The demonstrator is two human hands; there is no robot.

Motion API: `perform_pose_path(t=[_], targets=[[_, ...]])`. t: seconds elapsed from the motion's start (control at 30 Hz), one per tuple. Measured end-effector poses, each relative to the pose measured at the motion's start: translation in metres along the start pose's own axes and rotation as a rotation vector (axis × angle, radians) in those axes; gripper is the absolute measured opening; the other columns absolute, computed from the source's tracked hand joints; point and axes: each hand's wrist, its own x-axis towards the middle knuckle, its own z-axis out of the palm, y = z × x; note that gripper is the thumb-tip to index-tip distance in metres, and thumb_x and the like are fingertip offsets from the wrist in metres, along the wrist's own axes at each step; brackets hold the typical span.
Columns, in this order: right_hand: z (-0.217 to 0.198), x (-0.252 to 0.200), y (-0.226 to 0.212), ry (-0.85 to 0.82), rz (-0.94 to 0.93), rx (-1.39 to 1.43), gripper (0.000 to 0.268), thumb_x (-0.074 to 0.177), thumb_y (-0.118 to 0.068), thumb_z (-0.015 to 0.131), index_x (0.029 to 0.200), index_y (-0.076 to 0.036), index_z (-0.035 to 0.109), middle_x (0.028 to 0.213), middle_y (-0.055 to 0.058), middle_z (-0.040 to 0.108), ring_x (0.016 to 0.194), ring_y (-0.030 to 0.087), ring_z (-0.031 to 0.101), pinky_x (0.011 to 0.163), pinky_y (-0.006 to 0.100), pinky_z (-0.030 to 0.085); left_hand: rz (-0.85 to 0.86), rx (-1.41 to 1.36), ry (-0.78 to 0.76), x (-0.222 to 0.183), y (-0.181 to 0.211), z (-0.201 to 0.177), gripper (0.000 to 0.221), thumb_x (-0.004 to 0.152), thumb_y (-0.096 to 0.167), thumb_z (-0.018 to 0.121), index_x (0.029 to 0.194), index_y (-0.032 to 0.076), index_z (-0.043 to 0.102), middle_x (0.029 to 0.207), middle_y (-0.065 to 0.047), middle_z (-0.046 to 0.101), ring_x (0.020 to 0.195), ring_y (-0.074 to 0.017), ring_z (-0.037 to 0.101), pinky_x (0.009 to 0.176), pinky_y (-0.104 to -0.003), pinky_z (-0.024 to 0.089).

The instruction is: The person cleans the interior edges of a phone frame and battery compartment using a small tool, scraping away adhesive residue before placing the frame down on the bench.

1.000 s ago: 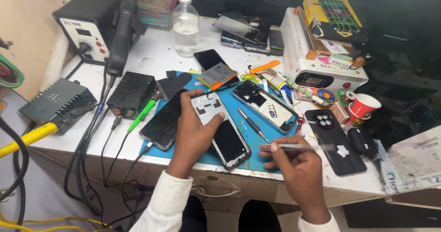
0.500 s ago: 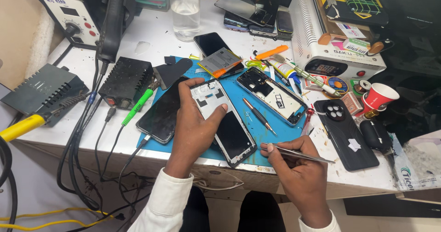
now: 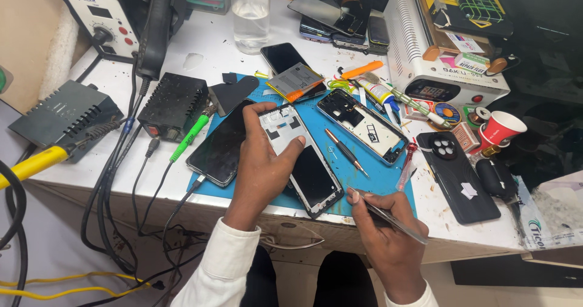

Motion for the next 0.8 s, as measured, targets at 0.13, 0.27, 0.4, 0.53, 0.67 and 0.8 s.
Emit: perform_pose_path(t=[0.13, 0.27, 0.4, 0.53, 0.67, 0.8], targets=[[0.003, -0.001, 0.001, 0.029, -0.095, 0.001, 0.015, 0.091, -0.007, 0.074, 0.090, 0.001, 0.062, 0.094, 0.017, 0.079, 0.086, 0.016, 0.079, 0.072, 0.024, 0.063, 0.038, 0.016, -0.008, 0.001, -0.003, -0.001, 0.058, 0.087, 0.007, 0.070, 0.132, 0.008, 0.035, 0.107, -0.016, 0.076, 0.095, -0.0215, 0.080, 0.080, -0.033, 0.064], [0.004, -0.002, 0.002, 0.036, -0.105, -0.058, 0.017, 0.089, -0.006, 0.077, 0.088, 0.001, 0.061, 0.093, 0.016, 0.080, 0.083, 0.017, 0.080, 0.067, 0.024, 0.063, 0.076, 0.017, -0.002, 0.001, -0.005, -0.001, 0.057, 0.087, 0.007, 0.071, 0.132, 0.007, 0.035, 0.106, -0.017, 0.076, 0.095, -0.0222, 0.079, 0.081, -0.034, 0.063], [0.002, -0.008, -0.004, 0.034, -0.167, -0.140, 0.017, 0.086, -0.005, 0.079, 0.083, -0.001, 0.063, 0.096, 0.017, 0.079, 0.082, 0.018, 0.081, 0.064, 0.026, 0.061, 0.056, 0.008, 0.003, 0.002, -0.005, -0.001, 0.057, 0.086, 0.006, 0.071, 0.131, 0.007, 0.036, 0.106, -0.017, 0.076, 0.095, -0.0226, 0.079, 0.081, -0.034, 0.062], [-0.002, -0.015, -0.010, 0.085, -0.370, -0.255, 0.015, 0.084, -0.001, 0.078, 0.082, -0.004, 0.064, 0.099, 0.018, 0.077, 0.122, 0.034, 0.070, 0.101, 0.043, 0.056, 0.040, 0.010, 0.019, 0.004, -0.005, 0.000, 0.059, 0.084, 0.006, 0.071, 0.131, 0.008, 0.036, 0.106, -0.016, 0.076, 0.095, -0.0228, 0.079, 0.082, -0.034, 0.062], [-0.002, -0.016, -0.001, 0.115, -0.367, -0.298, 0.015, 0.079, -0.001, 0.079, 0.080, -0.002, 0.064, 0.108, 0.024, 0.074, 0.115, 0.032, 0.070, 0.108, 0.051, 0.048, -0.010, 0.030, 0.015, 0.005, -0.008, 0.000, 0.059, 0.084, 0.007, 0.072, 0.131, 0.009, 0.037, 0.106, -0.016, 0.076, 0.095, -0.0227, 0.079, 0.082, -0.035, 0.062], [0.002, -0.016, 0.007, 0.119, -0.150, 0.059, 0.018, 0.085, -0.006, 0.076, 0.086, -0.006, 0.058, 0.111, 0.017, 0.073, 0.108, 0.024, 0.075, 0.096, 0.041, 0.057, 0.034, 0.025, 0.014, 0.005, -0.005, 0.000, 0.058, 0.085, 0.006, 0.072, 0.131, 0.009, 0.037, 0.108, -0.016, 0.076, 0.098, -0.0229, 0.079, 0.084, -0.035, 0.062]])
